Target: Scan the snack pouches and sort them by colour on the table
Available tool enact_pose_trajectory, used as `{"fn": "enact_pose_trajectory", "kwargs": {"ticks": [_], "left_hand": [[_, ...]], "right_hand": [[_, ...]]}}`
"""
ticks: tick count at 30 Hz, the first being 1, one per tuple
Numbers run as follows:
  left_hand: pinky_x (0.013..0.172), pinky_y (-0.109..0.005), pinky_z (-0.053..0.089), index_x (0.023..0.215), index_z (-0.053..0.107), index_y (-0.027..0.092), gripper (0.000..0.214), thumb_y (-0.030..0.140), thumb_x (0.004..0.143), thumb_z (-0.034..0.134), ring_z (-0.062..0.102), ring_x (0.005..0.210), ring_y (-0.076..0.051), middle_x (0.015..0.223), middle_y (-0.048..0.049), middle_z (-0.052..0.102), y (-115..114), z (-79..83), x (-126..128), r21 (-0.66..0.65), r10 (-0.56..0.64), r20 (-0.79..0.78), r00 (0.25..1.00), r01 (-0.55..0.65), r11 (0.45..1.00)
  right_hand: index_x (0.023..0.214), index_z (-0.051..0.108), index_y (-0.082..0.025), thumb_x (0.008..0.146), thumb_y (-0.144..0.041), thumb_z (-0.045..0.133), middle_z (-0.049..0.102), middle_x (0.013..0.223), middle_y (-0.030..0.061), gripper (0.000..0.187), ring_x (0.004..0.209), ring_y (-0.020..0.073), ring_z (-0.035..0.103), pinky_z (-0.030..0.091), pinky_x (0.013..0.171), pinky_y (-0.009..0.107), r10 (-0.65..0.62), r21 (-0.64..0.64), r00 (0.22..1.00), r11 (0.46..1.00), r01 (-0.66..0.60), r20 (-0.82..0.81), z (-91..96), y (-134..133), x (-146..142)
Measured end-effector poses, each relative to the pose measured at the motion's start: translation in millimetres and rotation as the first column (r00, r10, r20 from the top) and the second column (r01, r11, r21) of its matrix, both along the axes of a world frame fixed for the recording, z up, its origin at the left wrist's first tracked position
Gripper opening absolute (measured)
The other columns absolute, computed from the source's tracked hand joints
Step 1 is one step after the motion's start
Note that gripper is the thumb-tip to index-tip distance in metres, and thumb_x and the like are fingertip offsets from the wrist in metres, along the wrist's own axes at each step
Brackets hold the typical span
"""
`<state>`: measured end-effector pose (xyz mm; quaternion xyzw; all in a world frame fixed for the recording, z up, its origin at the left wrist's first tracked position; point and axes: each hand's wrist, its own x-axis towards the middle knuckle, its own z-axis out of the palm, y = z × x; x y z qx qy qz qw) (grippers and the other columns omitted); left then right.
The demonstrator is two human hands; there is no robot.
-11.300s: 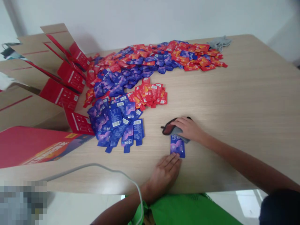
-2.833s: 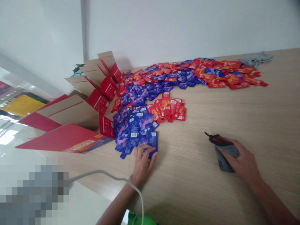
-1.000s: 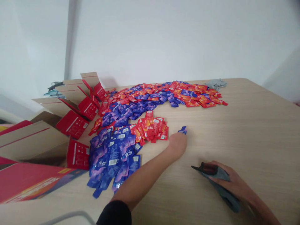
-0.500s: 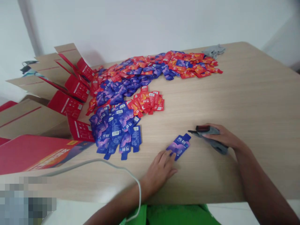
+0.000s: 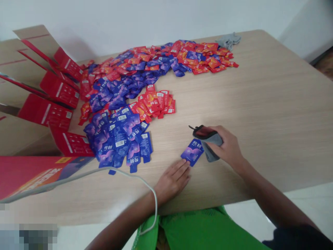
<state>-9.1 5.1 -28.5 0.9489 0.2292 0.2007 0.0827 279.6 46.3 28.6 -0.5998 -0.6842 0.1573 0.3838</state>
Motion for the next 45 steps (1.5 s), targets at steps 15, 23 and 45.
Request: {"fn": "enact_pose_trajectory", "kwargs": {"ticks": [15,23,45], "left_hand": [[0.114,-0.038,0.052,0.131,0.067,0.012,0.030,0.026,0.106,0.059,0.065,0.132,-0.023,0.138,-0.0107,0.070,1,-3.2,6,-0.004,0.047,0.016,0.999,-0.047,0.999],[0.108,-0.039,0.055,0.122,0.069,0.011,0.023,0.024,0.105,0.059,0.071,0.121,-0.024,0.127,-0.0127,0.075,1,-0.4,13,0.037,0.043,0.003,0.999,-0.043,0.998],[0.090,-0.034,0.061,0.101,0.072,0.017,0.015,0.022,0.104,0.059,0.078,0.090,-0.019,0.097,-0.0065,0.080,4,5.1,16,-0.047,0.072,-0.010,0.997,-0.072,0.996]], "right_hand": [[0.138,0.060,-0.017,0.092,-0.038,0.070,0.068,0.126,0.0157,0.052,0.113,0.0352,0.059,0.048,0.101,0.049,0.276,-0.107,0.787,0.959,-0.261,0.551,-47.2,48,3],[0.140,0.054,-0.019,0.093,-0.031,0.063,0.068,0.128,0.0143,0.049,0.115,0.0331,0.060,0.049,0.101,0.047,0.116,0.119,0.922,0.978,-0.170,0.370,-11.0,24,-19],[0.133,0.061,-0.022,0.095,-0.025,0.059,0.072,0.122,0.0106,0.038,0.110,0.0291,0.064,0.051,0.100,0.045,0.430,-0.026,0.811,0.888,-0.459,0.397,-26.2,-2,-52]]}}
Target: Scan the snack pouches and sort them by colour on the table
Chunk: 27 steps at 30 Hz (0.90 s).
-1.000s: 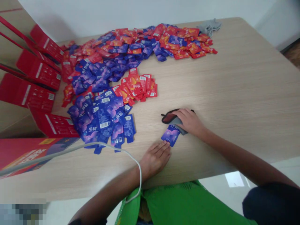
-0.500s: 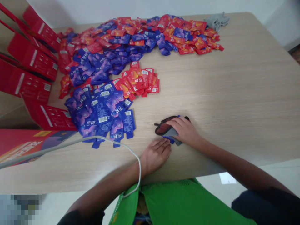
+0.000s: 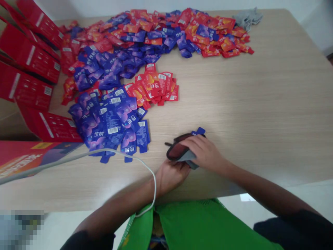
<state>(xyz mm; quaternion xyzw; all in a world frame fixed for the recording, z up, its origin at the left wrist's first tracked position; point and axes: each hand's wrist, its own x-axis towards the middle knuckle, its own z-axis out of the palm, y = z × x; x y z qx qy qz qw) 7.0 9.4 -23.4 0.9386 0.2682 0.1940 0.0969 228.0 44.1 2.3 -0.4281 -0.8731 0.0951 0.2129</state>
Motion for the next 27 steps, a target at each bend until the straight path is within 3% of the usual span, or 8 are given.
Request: {"fn": "enact_pose_trajectory", "kwargs": {"ticks": [3,7,12,16,18,20,22,27], "left_hand": [[0.088,-0.033,0.061,0.104,0.072,0.016,0.015,0.020,0.104,0.058,0.078,0.090,-0.018,0.099,-0.0058,0.081,1,-0.5,-1,-0.007,-0.007,0.012,1.000,0.007,1.000],[0.103,-0.034,0.057,0.114,0.071,0.013,0.018,0.023,0.106,0.058,0.072,0.118,-0.020,0.124,-0.0087,0.077,1,-3.0,-1,0.045,0.001,0.067,0.998,-0.004,0.999],[0.105,-0.033,0.056,0.113,0.072,0.015,0.018,0.024,0.106,0.059,0.073,0.118,-0.019,0.124,-0.0070,0.078,1,-3.1,-1,0.037,0.013,0.056,0.998,-0.015,0.999],[0.107,-0.033,0.055,0.114,0.071,0.014,0.019,0.024,0.107,0.057,0.072,0.119,-0.019,0.125,-0.0086,0.077,1,0.3,0,0.023,0.009,0.046,0.999,-0.010,1.000],[0.105,-0.035,0.056,0.113,0.071,0.014,0.020,0.025,0.107,0.056,0.073,0.117,-0.020,0.124,-0.0097,0.077,1,2.0,1,0.006,0.010,0.029,1.000,-0.010,1.000],[0.096,-0.035,0.060,0.106,0.072,0.016,0.017,0.022,0.106,0.057,0.077,0.102,-0.020,0.110,-0.0083,0.080,1,3.2,0,-0.032,0.004,-0.011,1.000,-0.004,0.999],[0.087,-0.033,0.061,0.099,0.072,0.018,0.015,0.018,0.104,0.057,0.077,0.084,-0.018,0.094,-0.0050,0.080,2,3.4,0,-0.076,-0.012,-0.054,0.998,0.007,0.997],[0.107,-0.035,0.055,0.114,0.071,0.013,0.017,0.017,0.104,0.057,0.072,0.120,-0.021,0.124,-0.0107,0.077,2,-0.3,-3,-0.028,-0.033,-0.020,0.999,0.032,0.999]], "right_hand": [[0.130,0.063,-0.020,0.099,-0.032,0.059,0.073,0.121,0.0112,0.034,0.111,0.0292,0.064,0.050,0.100,0.045,0.025,-0.034,0.999,0.999,-0.024,0.045,-20.8,-6,-6],[0.134,0.060,-0.017,0.095,-0.048,0.067,0.070,0.127,0.0147,0.051,0.114,0.0336,0.061,0.048,0.102,0.049,-0.137,-0.036,0.985,0.989,0.141,0.103,-31.2,30,28],[0.133,0.060,-0.019,0.091,-0.032,0.067,0.070,0.123,0.0153,0.044,0.110,0.0364,0.062,0.050,0.099,0.052,-0.292,0.048,0.940,0.956,0.288,0.177,-10.0,75,68],[0.138,0.055,-0.024,0.091,-0.029,0.064,0.068,0.126,0.0142,0.048,0.116,0.0365,0.062,0.050,0.100,0.054,-0.451,0.117,0.889,0.881,0.458,-0.076,15.0,60,57],[0.139,0.055,-0.025,0.090,-0.029,0.064,0.069,0.126,0.0133,0.050,0.116,0.0353,0.062,0.051,0.099,0.053,-0.378,0.087,0.916,0.916,0.391,-0.132,17.5,36,37],[0.136,0.058,-0.024,0.090,-0.028,0.064,0.071,0.124,0.0117,0.047,0.113,0.0326,0.064,0.052,0.098,0.049,-0.161,0.020,0.984,0.986,0.163,-0.077,9.8,14,14],[0.134,0.061,-0.024,0.093,-0.026,0.062,0.073,0.122,0.0098,0.041,0.111,0.0299,0.065,0.052,0.100,0.047,0.017,-0.049,1.000,0.999,-0.017,0.003,-4.5,0,-2],[0.132,0.062,-0.020,0.099,-0.041,0.061,0.072,0.124,0.0126,0.040,0.115,0.0315,0.063,0.047,0.104,0.049,-0.056,-0.058,0.997,0.997,0.059,0.055,-30.1,16,5]]}}
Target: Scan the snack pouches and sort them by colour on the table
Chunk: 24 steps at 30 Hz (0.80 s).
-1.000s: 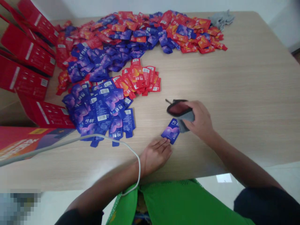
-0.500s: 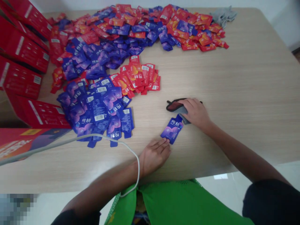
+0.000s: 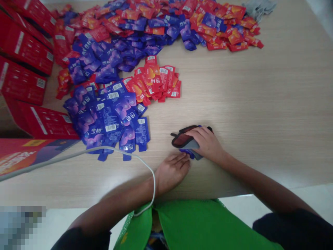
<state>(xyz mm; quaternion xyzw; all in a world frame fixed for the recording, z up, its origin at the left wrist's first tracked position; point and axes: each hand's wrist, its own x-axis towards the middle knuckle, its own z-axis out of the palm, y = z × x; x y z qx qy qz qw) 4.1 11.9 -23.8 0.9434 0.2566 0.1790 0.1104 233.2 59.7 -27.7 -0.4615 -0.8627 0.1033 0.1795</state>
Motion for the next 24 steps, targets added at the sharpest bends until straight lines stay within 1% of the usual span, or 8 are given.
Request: {"fn": "enact_pose_trajectory", "kwargs": {"ticks": [4,8,11,13,16,19,21,24], "left_hand": [[0.108,-0.035,0.054,0.115,0.070,0.013,0.017,0.018,0.104,0.058,0.070,0.124,-0.021,0.130,-0.0105,0.075,0,-2.8,0,-0.002,0.005,0.011,1.000,-0.005,1.000],[0.107,-0.036,0.055,0.115,0.071,0.014,0.018,0.020,0.105,0.057,0.071,0.123,-0.021,0.129,-0.0106,0.075,0,-1.4,0,-0.021,0.008,0.013,1.000,-0.008,1.000],[0.108,-0.036,0.055,0.116,0.070,0.013,0.019,0.020,0.106,0.055,0.071,0.122,-0.021,0.129,-0.0113,0.075,0,1.2,1,-0.023,0.005,0.005,1.000,-0.005,1.000],[0.107,-0.036,0.055,0.116,0.070,0.012,0.018,0.019,0.106,0.056,0.071,0.122,-0.022,0.129,-0.0113,0.075,0,3.1,2,-0.007,0.006,0.011,1.000,-0.006,1.000],[0.102,-0.036,0.058,0.109,0.070,0.014,0.015,0.016,0.104,0.057,0.075,0.112,-0.021,0.118,-0.0097,0.079,0,6.4,3,-0.023,0.018,-0.009,1.000,-0.019,1.000],[0.086,-0.033,0.061,0.099,0.070,0.018,0.013,0.015,0.103,0.058,0.077,0.085,-0.019,0.093,-0.0050,0.080,0,8.3,5,-0.103,0.022,-0.070,0.997,-0.030,0.994],[0.089,-0.034,0.060,0.101,0.071,0.017,0.014,0.017,0.104,0.057,0.078,0.090,-0.019,0.098,-0.0061,0.080,1,7.3,5,-0.099,0.022,-0.052,0.998,-0.027,0.995],[0.101,-0.036,0.056,0.107,0.071,0.014,0.016,0.019,0.106,0.056,0.074,0.114,-0.022,0.120,-0.0100,0.078,1,4.9,6,-0.019,0.023,0.007,1.000,-0.023,1.000]], "right_hand": [[0.133,0.061,-0.017,0.094,-0.057,0.065,0.070,0.127,0.0147,0.055,0.114,0.0337,0.061,0.048,0.103,0.049,-0.073,-0.007,0.997,0.997,0.073,0.021,-0.6,32,28],[0.133,0.060,-0.018,0.094,-0.043,0.066,0.069,0.125,0.0152,0.047,0.111,0.0356,0.061,0.049,0.099,0.051,-0.163,0.054,0.983,0.986,0.159,0.080,10.6,59,52],[0.134,0.058,-0.021,0.091,-0.033,0.066,0.069,0.123,0.0143,0.045,0.110,0.0357,0.061,0.050,0.098,0.052,-0.290,0.149,0.957,0.945,0.291,-0.030,30.1,60,55],[0.136,0.057,-0.022,0.091,-0.032,0.066,0.069,0.124,0.0136,0.047,0.112,0.0349,0.062,0.050,0.099,0.051,-0.308,0.174,0.940,0.927,0.331,-0.148,41.5,46,44],[0.136,0.058,-0.024,0.091,-0.030,0.065,0.071,0.124,0.0123,0.047,0.113,0.0331,0.063,0.052,0.099,0.049,-0.126,0.103,0.982,0.985,0.141,-0.143,42.1,10,15],[0.132,0.063,-0.025,0.093,-0.025,0.060,0.073,0.122,0.0097,0.039,0.111,0.0297,0.065,0.051,0.099,0.046,0.069,-0.032,0.997,0.997,-0.070,-0.039,23.5,-15,-8],[0.131,0.064,-0.023,0.096,-0.028,0.059,0.073,0.122,0.0101,0.035,0.110,0.0292,0.065,0.050,0.101,0.046,0.068,-0.042,0.998,0.997,-0.068,-0.014,10.0,-15,-10],[0.130,0.064,-0.019,0.097,-0.042,0.063,0.072,0.123,0.0135,0.040,0.112,0.0319,0.063,0.050,0.101,0.048,-0.041,0.010,0.999,0.999,0.041,-0.007,0.1,11,9]]}}
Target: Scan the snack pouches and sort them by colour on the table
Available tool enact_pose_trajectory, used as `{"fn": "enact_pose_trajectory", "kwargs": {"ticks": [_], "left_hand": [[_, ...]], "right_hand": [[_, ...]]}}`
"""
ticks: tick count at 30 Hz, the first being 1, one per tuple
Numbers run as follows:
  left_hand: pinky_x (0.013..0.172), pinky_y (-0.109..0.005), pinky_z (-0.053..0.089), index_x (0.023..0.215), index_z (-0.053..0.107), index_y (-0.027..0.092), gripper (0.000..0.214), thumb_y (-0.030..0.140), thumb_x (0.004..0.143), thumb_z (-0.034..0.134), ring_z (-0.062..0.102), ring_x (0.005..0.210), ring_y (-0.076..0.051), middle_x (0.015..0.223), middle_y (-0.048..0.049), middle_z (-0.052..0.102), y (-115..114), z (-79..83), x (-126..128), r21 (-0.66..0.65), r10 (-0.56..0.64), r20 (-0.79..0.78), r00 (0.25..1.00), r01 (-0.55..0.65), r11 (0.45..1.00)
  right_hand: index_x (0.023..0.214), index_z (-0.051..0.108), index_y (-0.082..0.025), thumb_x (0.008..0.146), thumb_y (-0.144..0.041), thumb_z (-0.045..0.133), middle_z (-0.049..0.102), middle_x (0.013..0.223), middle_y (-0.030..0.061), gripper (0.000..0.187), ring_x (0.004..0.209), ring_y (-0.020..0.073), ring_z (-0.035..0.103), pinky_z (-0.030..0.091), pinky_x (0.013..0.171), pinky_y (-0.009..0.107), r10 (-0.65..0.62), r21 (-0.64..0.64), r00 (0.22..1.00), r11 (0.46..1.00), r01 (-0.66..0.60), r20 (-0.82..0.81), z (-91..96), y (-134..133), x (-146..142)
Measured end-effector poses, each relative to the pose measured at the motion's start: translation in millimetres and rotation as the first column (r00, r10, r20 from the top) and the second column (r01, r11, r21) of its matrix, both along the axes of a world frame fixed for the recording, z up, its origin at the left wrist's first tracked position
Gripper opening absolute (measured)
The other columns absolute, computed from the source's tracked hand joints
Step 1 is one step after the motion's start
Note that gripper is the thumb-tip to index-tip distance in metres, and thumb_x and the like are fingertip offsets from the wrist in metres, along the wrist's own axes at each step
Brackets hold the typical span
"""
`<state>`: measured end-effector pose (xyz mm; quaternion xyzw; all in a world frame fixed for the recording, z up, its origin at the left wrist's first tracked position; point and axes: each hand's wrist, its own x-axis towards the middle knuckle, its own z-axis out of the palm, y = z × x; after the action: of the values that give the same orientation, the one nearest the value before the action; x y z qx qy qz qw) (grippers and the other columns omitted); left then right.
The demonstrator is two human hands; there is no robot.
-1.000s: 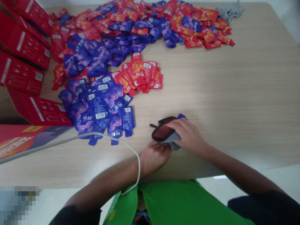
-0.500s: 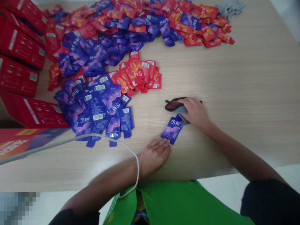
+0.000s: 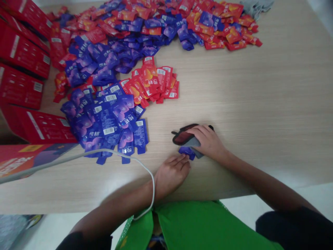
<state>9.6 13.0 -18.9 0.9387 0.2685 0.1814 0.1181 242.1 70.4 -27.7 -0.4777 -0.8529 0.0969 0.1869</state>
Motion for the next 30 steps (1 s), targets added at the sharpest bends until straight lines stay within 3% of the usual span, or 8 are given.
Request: {"fn": "enact_pose_trajectory", "kwargs": {"ticks": [4,7,9,12,16,23,27,30], "left_hand": [[0.095,-0.036,0.056,0.103,0.071,0.014,0.019,0.020,0.108,0.053,0.074,0.107,-0.021,0.113,-0.0084,0.079,6,7.0,3,0.037,-0.008,-0.015,1.000,0.008,0.999],[0.081,-0.036,0.055,0.092,0.069,0.019,0.026,0.026,0.109,0.051,0.073,0.090,-0.020,0.092,-0.0045,0.077,20,19.7,11,0.007,0.016,-0.021,1.000,-0.015,1.000],[0.078,-0.037,0.053,0.092,0.069,0.020,0.028,0.033,0.109,0.052,0.070,0.085,-0.020,0.087,-0.0042,0.074,34,25.8,20,-0.016,0.091,-0.004,0.996,-0.091,0.996],[0.083,-0.041,0.054,0.114,0.068,0.019,0.031,0.046,0.106,0.057,0.065,0.094,-0.025,0.101,-0.0088,0.072,59,24.8,38,-0.033,0.265,0.016,0.964,-0.264,0.964],[0.082,-0.040,0.055,0.127,0.062,0.015,0.057,0.064,0.099,0.061,0.062,0.098,-0.028,0.110,-0.0127,0.067,84,11.5,59,-0.009,0.414,-0.012,0.910,-0.414,0.910],[0.083,-0.038,0.057,0.116,0.063,0.017,0.051,0.061,0.093,0.070,0.067,0.097,-0.027,0.106,-0.0094,0.067,92,0.3,76,-0.092,0.298,-0.173,0.939,-0.317,0.944],[0.083,-0.035,0.058,0.128,0.061,0.017,0.055,0.052,0.090,0.079,0.071,0.098,-0.025,0.113,-0.0102,0.070,100,-4.7,74,-0.253,0.234,-0.079,0.969,-0.247,0.936],[0.081,-0.031,0.057,0.114,0.071,0.020,0.030,0.042,0.094,0.078,0.071,0.094,-0.021,0.103,-0.0050,0.074,110,4.8,67,-0.421,0.108,0.020,0.994,-0.090,0.903]], "right_hand": [[0.132,0.061,-0.018,0.093,-0.041,0.068,0.070,0.123,0.0154,0.046,0.110,0.0351,0.063,0.051,0.099,0.051,-0.167,0.059,0.985,0.985,0.164,0.054,5.7,42,42],[0.133,0.060,-0.021,0.091,-0.035,0.067,0.070,0.121,0.0146,0.044,0.112,0.0369,0.063,0.052,0.098,0.056,-0.332,0.145,0.942,0.931,0.334,-0.040,15.4,51,71],[0.133,0.060,-0.024,0.092,-0.037,0.065,0.070,0.121,0.0145,0.043,0.112,0.0374,0.065,0.053,0.096,0.059,-0.447,0.179,0.875,0.860,0.477,-0.186,20.6,45,84],[0.132,0.060,-0.028,0.092,-0.045,0.066,0.071,0.118,0.0135,0.044,0.109,0.0373,0.069,0.056,0.092,0.061,-0.564,0.144,0.750,0.758,0.636,-0.346,22.7,22,94],[0.130,0.062,-0.032,0.090,-0.052,0.067,0.073,0.116,0.0119,0.044,0.106,0.0370,0.071,0.058,0.089,0.062,-0.643,0.034,0.634,0.690,0.723,-0.431,12.4,-6,98],[0.128,0.063,-0.029,0.089,-0.048,0.070,0.074,0.119,0.0103,0.043,0.110,0.0331,0.071,0.058,0.094,0.057,-0.678,-0.086,0.530,0.652,0.753,-0.509,-4.5,-11,98],[0.124,0.065,-0.027,0.088,-0.048,0.072,0.075,0.117,0.0095,0.043,0.108,0.0316,0.072,0.058,0.093,0.054,-0.691,-0.126,0.489,0.636,0.761,-0.533,-3.3,-6,98],[0.124,0.066,-0.026,0.088,-0.047,0.073,0.076,0.118,0.0090,0.042,0.108,0.0303,0.072,0.058,0.093,0.052,-0.698,-0.151,0.476,0.633,0.759,-0.535,-2.1,-6,99]]}}
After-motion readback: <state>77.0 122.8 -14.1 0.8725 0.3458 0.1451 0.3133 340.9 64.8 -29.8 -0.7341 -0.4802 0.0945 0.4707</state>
